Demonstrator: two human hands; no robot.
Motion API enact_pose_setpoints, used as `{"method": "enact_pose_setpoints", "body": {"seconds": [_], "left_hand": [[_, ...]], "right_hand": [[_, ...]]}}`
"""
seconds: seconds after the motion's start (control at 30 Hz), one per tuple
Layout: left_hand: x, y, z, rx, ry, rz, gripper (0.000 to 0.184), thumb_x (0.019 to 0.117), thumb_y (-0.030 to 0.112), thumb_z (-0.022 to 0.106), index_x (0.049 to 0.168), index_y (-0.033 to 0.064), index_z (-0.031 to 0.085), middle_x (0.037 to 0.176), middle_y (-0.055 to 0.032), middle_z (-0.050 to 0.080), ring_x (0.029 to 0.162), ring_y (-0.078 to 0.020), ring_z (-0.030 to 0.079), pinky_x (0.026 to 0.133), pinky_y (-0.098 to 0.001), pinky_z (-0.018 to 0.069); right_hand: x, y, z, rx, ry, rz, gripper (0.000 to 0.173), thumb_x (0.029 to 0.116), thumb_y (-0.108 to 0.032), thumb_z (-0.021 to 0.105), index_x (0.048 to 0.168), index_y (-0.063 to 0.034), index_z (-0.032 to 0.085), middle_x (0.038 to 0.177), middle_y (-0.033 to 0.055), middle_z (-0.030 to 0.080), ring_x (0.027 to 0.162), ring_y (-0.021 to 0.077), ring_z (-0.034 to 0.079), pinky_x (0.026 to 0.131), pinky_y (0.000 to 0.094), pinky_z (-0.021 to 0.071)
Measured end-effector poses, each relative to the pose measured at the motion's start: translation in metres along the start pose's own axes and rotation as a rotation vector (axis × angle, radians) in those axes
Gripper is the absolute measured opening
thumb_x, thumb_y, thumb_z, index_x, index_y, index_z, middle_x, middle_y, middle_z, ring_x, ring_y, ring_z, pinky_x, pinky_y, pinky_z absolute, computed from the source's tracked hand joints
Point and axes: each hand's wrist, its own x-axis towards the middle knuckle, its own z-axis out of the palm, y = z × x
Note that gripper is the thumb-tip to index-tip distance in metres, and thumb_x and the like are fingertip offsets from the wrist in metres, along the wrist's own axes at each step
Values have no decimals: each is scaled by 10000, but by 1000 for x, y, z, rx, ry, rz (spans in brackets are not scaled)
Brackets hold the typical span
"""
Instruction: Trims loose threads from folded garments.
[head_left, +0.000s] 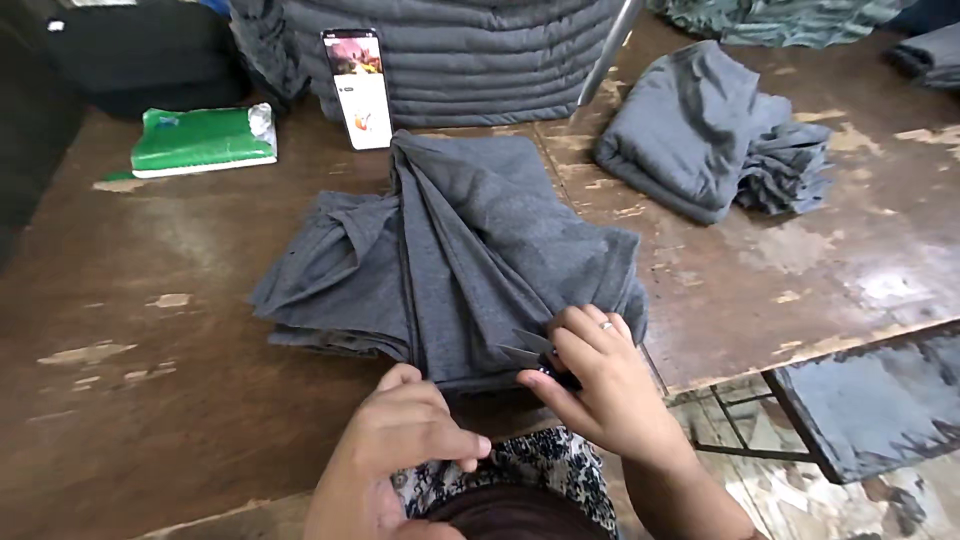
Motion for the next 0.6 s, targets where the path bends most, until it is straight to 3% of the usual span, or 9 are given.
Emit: {"method": "enact_pose_setpoints", "body": {"seconds": [0.07, 0.13, 0.23, 0.3, 0.37, 0.47, 0.53, 0.57, 0.6], "left_hand": [[0, 0, 0, 152, 77, -27, 521, 947, 694, 536, 1032, 220, 734, 919, 111, 712, 977, -34, 606, 959, -299, 421], [3, -6, 4, 351, 127, -93, 429, 963, 595, 605, 1085, 202, 727, 1044, 75, 716, 1107, -78, 596, 1004, -295, 443], [2, -17, 11, 544, 139, -212, 267, 963, 366, 679, 1080, 138, 751, 1123, 0, 728, 1147, -148, 596, 1039, -306, 437], [-2, -21, 12, 547, 184, -237, 202, 944, 231, 656, 1074, 116, 759, 1104, -23, 733, 1138, -151, 608, 1048, -292, 431], [-5, -22, 12, 532, 219, -248, 219, 907, 171, 629, 1068, 104, 762, 1088, -35, 736, 1124, -148, 620, 1038, -278, 442], [-1, -24, 21, 545, 336, -248, 158, 915, 187, 643, 967, 97, 763, 981, -39, 727, 1041, -125, 628, 970, -230, 461], [6, -27, 28, 591, 420, -236, 141, 925, 209, 686, 920, 86, 756, 905, -36, 717, 979, -104, 640, 924, -205, 480], [10, -27, 30, 607, 448, -227, 142, 920, 205, 706, 909, 73, 757, 886, -42, 716, 954, -97, 646, 902, -195, 489], [14, -28, 31, 618, 467, -222, 140, 916, 193, 717, 906, 60, 762, 879, -50, 714, 932, -86, 649, 869, -179, 500]], "right_hand": [[5, -7, 4, 31, 46, -17, 454, 952, -553, 645, 881, -105, 612, 957, 85, 636, 903, 239, 584, 802, 432, 441], [14, -12, 8, 51, 44, -70, 300, 920, -402, 713, 919, -111, 639, 977, 58, 683, 936, 219, 606, 844, 436, 434], [34, 2, 0, 85, 84, -79, 72, 878, -165, 646, 884, -98, 673, 802, 23, 672, 752, 159, 614, 761, 425, 444], [42, 32, -27, 27, 238, 26, 146, 872, -156, 645, 918, -25, 688, 827, 96, 685, 734, 189, 647, 694, 429, 521], [37, 64, -58, -100, 421, 214, 289, 982, -219, 624, 1031, 65, 614, 901, 182, 639, 768, 213, 614, 679, 389, 526], [29, 56, -68, -65, 569, 227, 297, 1004, -236, 625, 1075, 37, 531, 949, 105, 605, 788, 98, 578, 685, 257, 494], [21, 22, -44, 204, 439, 111, 288, 967, -286, 692, 1128, -92, 553, 966, -11, 637, 774, 22, 613, 657, 207, 537], [17, 6, -28, 315, 311, 69, 311, 945, -313, 730, 1121, -127, 555, 1010, -9, 664, 836, 43, 654, 714, 233, 574], [15, -5, -13, 350, 200, 24, 326, 929, -317, 754, 1099, -103, 576, 1028, 34, 698, 889, 88, 677, 774, 274, 583]]}}
